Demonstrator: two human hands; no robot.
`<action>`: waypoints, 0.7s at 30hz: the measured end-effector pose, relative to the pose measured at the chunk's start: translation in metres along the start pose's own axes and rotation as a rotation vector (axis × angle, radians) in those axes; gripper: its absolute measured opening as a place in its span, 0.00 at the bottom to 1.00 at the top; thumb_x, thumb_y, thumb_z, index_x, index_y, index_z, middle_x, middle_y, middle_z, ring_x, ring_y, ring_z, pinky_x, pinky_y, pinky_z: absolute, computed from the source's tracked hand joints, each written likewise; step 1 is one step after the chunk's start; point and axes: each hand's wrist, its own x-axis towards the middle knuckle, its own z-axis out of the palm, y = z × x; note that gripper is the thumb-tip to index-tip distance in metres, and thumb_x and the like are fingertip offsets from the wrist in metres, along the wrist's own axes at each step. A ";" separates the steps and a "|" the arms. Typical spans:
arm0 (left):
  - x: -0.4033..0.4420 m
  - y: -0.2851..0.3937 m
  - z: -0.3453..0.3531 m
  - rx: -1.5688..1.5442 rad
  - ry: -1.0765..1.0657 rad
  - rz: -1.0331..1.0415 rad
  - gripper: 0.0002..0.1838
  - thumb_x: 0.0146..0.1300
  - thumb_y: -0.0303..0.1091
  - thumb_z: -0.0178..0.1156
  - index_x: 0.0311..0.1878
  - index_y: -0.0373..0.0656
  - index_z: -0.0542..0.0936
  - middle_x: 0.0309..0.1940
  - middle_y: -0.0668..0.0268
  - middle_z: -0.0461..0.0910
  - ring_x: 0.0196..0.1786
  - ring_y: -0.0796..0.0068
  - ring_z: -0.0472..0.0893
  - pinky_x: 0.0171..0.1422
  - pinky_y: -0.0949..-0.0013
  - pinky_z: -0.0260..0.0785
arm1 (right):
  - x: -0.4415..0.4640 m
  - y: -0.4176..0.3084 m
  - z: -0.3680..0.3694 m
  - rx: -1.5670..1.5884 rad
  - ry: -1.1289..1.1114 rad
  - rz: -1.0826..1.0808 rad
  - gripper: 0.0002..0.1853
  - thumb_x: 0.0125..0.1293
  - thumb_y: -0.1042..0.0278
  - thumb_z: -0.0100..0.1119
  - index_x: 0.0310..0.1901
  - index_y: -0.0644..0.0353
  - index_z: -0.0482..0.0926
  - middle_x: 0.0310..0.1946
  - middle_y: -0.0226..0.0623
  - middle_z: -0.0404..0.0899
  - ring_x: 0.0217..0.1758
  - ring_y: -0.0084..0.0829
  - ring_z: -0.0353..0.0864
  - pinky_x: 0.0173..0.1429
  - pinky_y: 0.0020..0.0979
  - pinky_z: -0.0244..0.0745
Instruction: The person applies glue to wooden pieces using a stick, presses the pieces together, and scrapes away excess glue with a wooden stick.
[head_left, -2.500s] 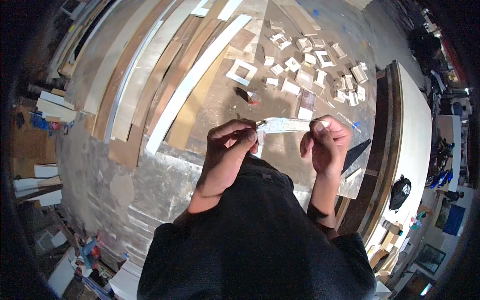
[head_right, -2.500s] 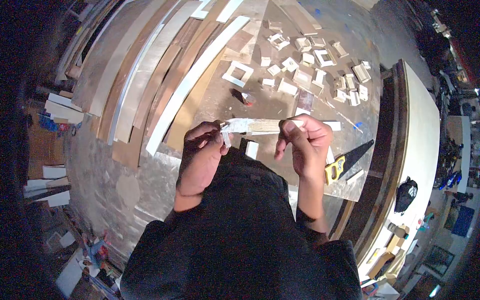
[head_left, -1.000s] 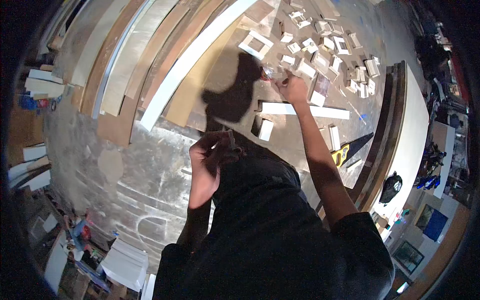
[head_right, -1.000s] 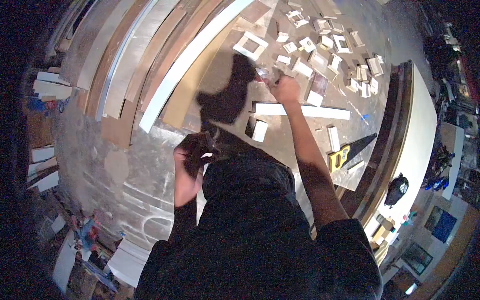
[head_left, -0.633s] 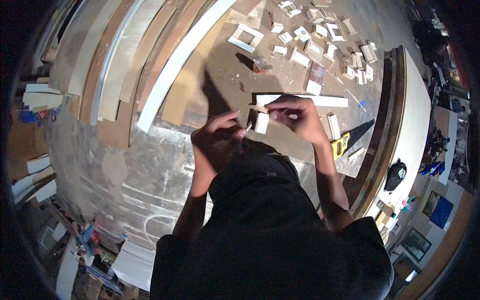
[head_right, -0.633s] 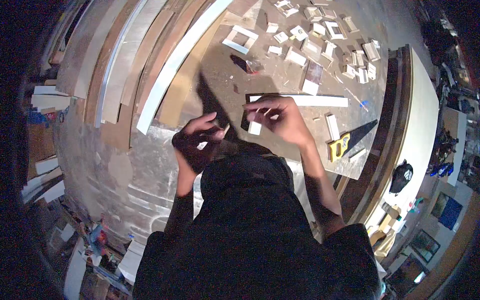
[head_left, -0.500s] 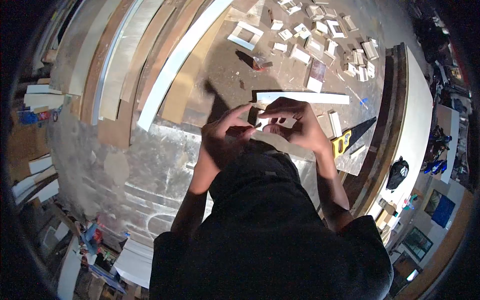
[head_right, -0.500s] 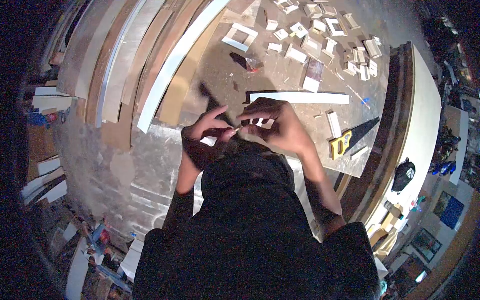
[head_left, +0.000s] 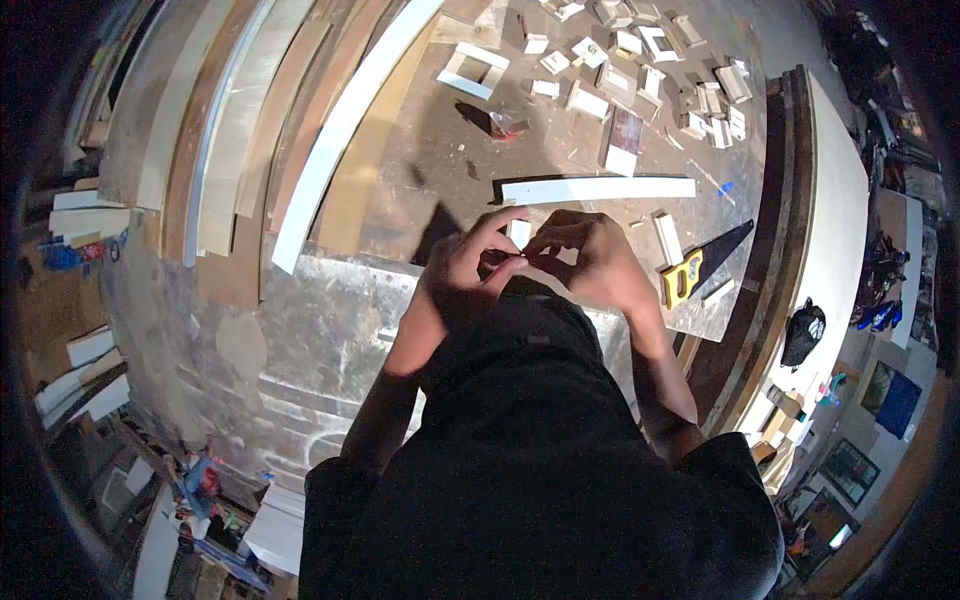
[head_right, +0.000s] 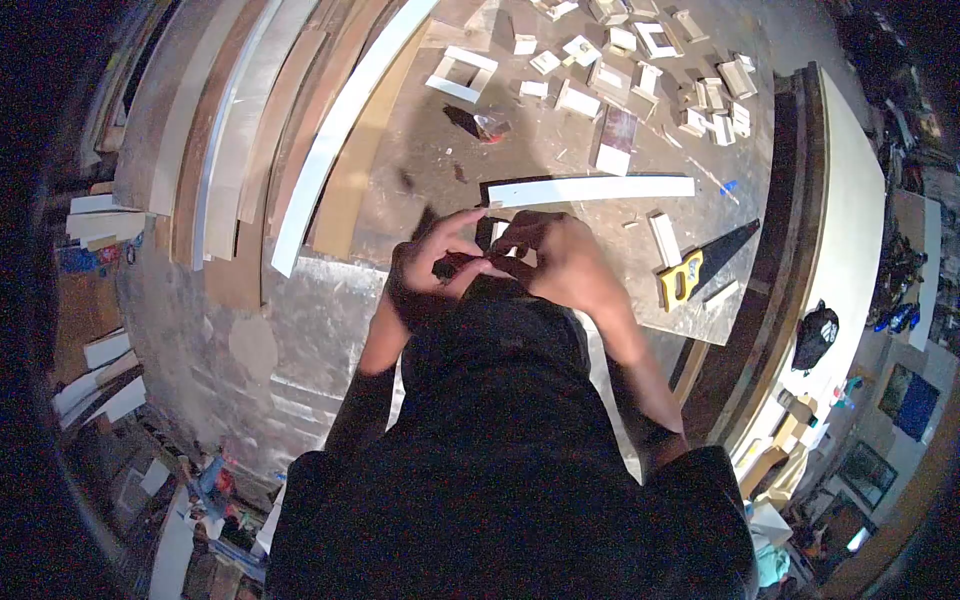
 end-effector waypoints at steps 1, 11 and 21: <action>0.002 -0.007 0.003 -0.001 -0.014 0.006 0.30 0.58 0.28 0.69 0.65 0.46 0.73 0.34 0.57 0.86 0.36 0.61 0.88 0.41 0.65 0.80 | 0.000 0.001 0.000 -0.001 -0.004 0.049 0.12 0.53 0.69 0.70 0.40 0.56 0.88 0.38 0.41 0.86 0.42 0.41 0.86 0.49 0.37 0.79; 0.004 -0.190 0.052 -0.245 0.056 -0.249 0.14 0.65 0.30 0.68 0.51 0.35 0.81 0.32 0.63 0.85 0.33 0.80 0.82 0.38 0.75 0.76 | 0.006 0.204 0.112 0.074 0.267 0.226 0.08 0.57 0.74 0.67 0.39 0.58 0.86 0.38 0.41 0.86 0.38 0.39 0.86 0.41 0.36 0.81; 0.022 -0.228 0.087 -0.179 -0.024 -0.299 0.15 0.61 0.30 0.70 0.49 0.34 0.83 0.38 0.58 0.86 0.37 0.77 0.85 0.42 0.73 0.78 | 0.018 0.212 0.134 -0.073 0.388 0.136 0.09 0.59 0.68 0.66 0.41 0.54 0.87 0.40 0.40 0.86 0.43 0.43 0.86 0.46 0.38 0.80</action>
